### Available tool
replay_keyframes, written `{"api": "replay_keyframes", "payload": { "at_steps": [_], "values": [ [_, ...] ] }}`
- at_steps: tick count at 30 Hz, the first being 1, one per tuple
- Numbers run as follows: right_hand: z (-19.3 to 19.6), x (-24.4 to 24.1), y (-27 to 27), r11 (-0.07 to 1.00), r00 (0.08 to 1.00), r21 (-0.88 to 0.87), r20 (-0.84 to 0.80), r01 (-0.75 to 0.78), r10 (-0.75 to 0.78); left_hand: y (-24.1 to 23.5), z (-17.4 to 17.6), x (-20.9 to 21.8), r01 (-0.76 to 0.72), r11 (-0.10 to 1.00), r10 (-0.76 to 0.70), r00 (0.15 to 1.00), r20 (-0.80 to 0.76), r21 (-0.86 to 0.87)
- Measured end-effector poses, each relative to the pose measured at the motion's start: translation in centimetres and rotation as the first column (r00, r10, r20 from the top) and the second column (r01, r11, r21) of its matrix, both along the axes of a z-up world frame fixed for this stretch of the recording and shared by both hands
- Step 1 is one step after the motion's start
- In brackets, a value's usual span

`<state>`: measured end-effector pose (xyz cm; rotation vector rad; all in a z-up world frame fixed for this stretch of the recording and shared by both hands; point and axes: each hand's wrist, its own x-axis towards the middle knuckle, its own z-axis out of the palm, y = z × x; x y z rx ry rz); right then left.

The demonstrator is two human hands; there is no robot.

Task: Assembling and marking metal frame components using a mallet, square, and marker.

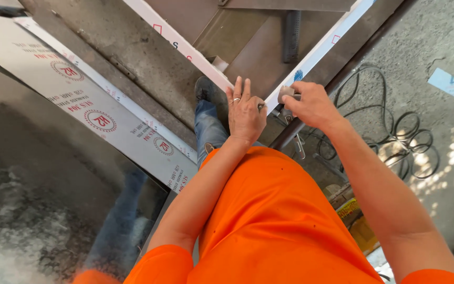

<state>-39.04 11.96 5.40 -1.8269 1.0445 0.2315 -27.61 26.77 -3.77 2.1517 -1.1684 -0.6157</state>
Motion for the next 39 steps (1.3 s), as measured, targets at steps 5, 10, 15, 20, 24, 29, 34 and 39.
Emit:
{"api": "replay_keyframes", "payload": {
  "at_steps": [5, 10, 15, 20, 24, 29, 34, 39],
  "values": [
    [-2.0, -2.5, 0.6, 0.987, 0.991, 0.092, 0.013, 0.131, -0.133, -0.3, -0.1, -0.1, 0.022, 0.999, -0.023, 0.999, 0.028, 0.037],
    [-2.9, -4.4, 0.9, 0.953, 0.97, 0.196, 0.031, 0.233, -0.243, -0.5, -0.1, 0.1, 0.031, 0.997, -0.034, 0.999, 0.036, 0.064],
    [-2.2, -2.7, 0.3, 0.959, 0.97, 0.179, 0.064, 0.22, -0.235, -1.0, 0.0, 0.3, 0.043, 0.989, -0.047, 0.999, 0.024, 0.144],
    [-3.5, 1.4, -0.9, 0.987, 0.995, 0.13, 0.011, 0.093, -0.095, -1.3, 0.1, 0.2, 0.047, 0.981, -0.051, 0.999, 0.016, 0.188],
    [-7.7, 3.1, -1.6, 0.972, 0.983, -0.166, 0.044, -0.168, 0.178, -1.0, 0.0, 0.2, 0.026, 0.972, -0.033, 0.999, 0.023, 0.235],
    [-4.8, 4.6, -1.8, 0.997, 0.996, 0.029, -0.059, -0.072, 0.074, -0.3, -0.1, 0.2, -0.008, 0.999, 0.008, 1.0, -0.005, 0.039],
    [-4.0, 5.0, -2.1, 0.993, 0.99, 0.12, -0.138, -0.009, 0.026, -0.3, 0.1, 0.3, 0.004, 0.999, -0.003, 1.0, -0.031, 0.032],
    [-4.3, 5.6, -1.9, 0.988, 0.971, 0.094, -0.195, -0.124, 0.141, 0.3, -0.4, 0.2, -0.041, 0.998, 0.039, 0.999, -0.033, -0.042]
  ]
}}
